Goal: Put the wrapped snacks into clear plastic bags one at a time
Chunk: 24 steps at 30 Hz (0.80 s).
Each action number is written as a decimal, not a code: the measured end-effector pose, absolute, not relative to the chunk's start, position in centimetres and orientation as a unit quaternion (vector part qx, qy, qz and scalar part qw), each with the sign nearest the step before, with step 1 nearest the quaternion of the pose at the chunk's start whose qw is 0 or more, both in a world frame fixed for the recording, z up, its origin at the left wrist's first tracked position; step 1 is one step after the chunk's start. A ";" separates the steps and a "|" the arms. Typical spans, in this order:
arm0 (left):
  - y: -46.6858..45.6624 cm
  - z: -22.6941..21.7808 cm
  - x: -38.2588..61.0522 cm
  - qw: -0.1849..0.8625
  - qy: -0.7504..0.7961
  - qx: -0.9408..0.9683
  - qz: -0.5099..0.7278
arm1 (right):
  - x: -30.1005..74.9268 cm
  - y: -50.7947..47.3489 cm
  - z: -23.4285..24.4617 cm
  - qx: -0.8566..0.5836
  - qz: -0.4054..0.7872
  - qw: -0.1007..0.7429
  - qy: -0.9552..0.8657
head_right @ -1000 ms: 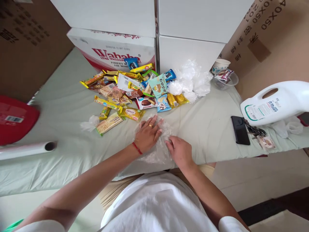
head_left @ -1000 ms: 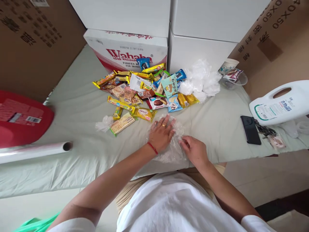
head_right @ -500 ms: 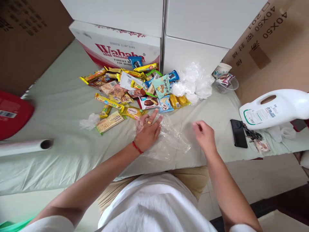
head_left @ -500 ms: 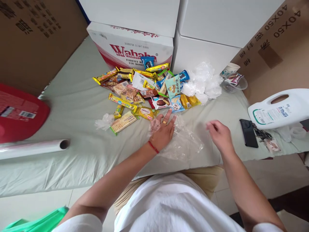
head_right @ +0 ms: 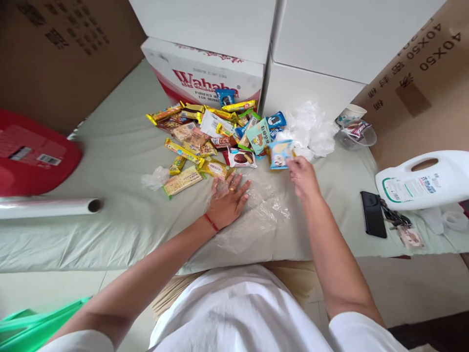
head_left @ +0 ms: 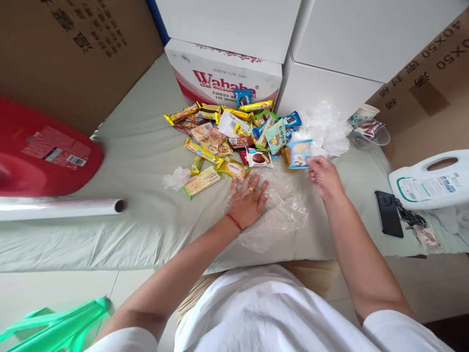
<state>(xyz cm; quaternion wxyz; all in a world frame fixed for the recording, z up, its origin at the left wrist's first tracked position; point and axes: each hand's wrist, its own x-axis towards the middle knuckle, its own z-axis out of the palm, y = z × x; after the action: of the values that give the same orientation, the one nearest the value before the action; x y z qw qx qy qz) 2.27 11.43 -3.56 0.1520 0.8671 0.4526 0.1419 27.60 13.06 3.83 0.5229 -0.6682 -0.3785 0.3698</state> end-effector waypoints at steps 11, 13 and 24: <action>11.6 -2.8 0.5 0.164 0.390 0.875 0.233 | 22.8 9.2 -0.5 -0.480 0.579 0.648 -0.119; 11.6 -2.8 -0.7 0.164 0.372 0.882 0.239 | 23.9 9.8 -1.8 -0.488 0.544 0.675 -0.105; 12.4 -3.3 -2.6 0.162 0.393 0.899 0.101 | 24.0 5.7 2.4 -0.557 0.228 0.532 -0.596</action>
<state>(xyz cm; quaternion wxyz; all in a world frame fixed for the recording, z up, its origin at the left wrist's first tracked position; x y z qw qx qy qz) -2.60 12.39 -3.34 0.1623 0.8993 0.3933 0.1006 24.02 5.68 2.36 0.5322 -0.5566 -0.5958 0.2280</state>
